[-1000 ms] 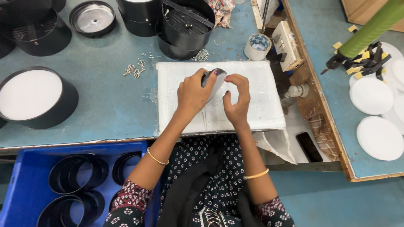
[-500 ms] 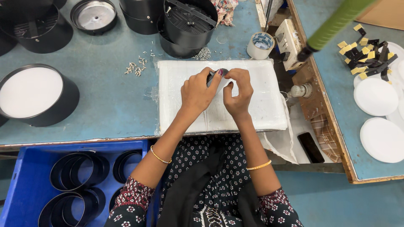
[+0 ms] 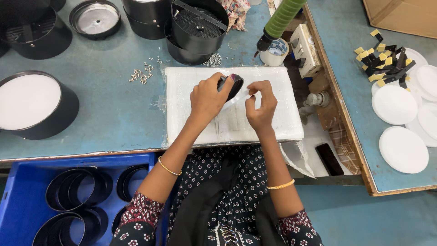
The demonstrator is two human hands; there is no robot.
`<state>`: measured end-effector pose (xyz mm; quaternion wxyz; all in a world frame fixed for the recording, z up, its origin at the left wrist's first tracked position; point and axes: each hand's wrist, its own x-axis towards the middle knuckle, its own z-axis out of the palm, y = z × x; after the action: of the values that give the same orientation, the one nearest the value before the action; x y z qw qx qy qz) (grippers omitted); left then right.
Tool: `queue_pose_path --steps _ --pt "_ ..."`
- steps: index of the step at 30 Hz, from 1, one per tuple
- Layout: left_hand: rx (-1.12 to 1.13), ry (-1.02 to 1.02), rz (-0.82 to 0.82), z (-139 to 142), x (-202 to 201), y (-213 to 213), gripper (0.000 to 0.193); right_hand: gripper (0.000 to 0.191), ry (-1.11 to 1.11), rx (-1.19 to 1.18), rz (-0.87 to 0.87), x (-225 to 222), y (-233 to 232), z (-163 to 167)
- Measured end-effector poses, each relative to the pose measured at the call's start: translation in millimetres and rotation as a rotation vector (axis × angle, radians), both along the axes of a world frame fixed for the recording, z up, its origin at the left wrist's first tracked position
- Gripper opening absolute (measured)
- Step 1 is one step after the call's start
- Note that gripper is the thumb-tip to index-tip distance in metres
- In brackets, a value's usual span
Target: The person uses a green handheld tool to drive screws into black cylindrical light housings and white circular diffusers. They repeatedly pick up parts from a blue bin, secure them on a white foam pad, and place the assembled units on the table.
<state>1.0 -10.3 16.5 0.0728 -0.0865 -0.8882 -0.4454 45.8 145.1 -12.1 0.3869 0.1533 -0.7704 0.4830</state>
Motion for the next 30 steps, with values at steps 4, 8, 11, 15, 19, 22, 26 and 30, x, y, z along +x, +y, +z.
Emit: queue_pose_path --steps 4,8,11,15,19,22,26,30 --pt "0.019 0.005 -0.002 -11.1 -6.6 -2.6 0.047 0.034 -0.102 0.262 0.066 22.3 7.4 18.8" --pt "0.221 0.152 -0.096 -38.8 -24.0 -18.4 0.041 0.022 -0.286 0.400 0.117 58.2 40.9 24.1" --pt "0.401 0.087 -0.162 -61.0 -32.7 -44.0 0.033 0.020 -0.431 0.233 0.025 96.5 86.7 14.7" --pt "0.228 0.154 -0.123 -75.5 -20.6 -95.3 0.046 0.016 -0.363 0.262 -0.612 170.8 170.3 -0.1" --pt "0.089 -0.155 0.023 -81.3 4.1 -136.3 0.049 0.017 -0.176 0.367 -0.987 217.3 259.7 -21.6" --pt "0.431 -0.406 0.010 -93.0 11.2 -145.9 0.037 0.020 -0.151 0.472 -1.198 222.0 322.9 -46.6" --pt "0.761 -0.506 -0.045 -113.6 25.0 -154.2 0.024 0.021 -0.197 0.371 -1.208 213.9 381.5 -81.0" --pt "0.892 -0.498 -0.020 -132.4 39.9 -149.3 0.022 0.022 -0.118 0.711 -1.174 195.3 414.6 -83.5"
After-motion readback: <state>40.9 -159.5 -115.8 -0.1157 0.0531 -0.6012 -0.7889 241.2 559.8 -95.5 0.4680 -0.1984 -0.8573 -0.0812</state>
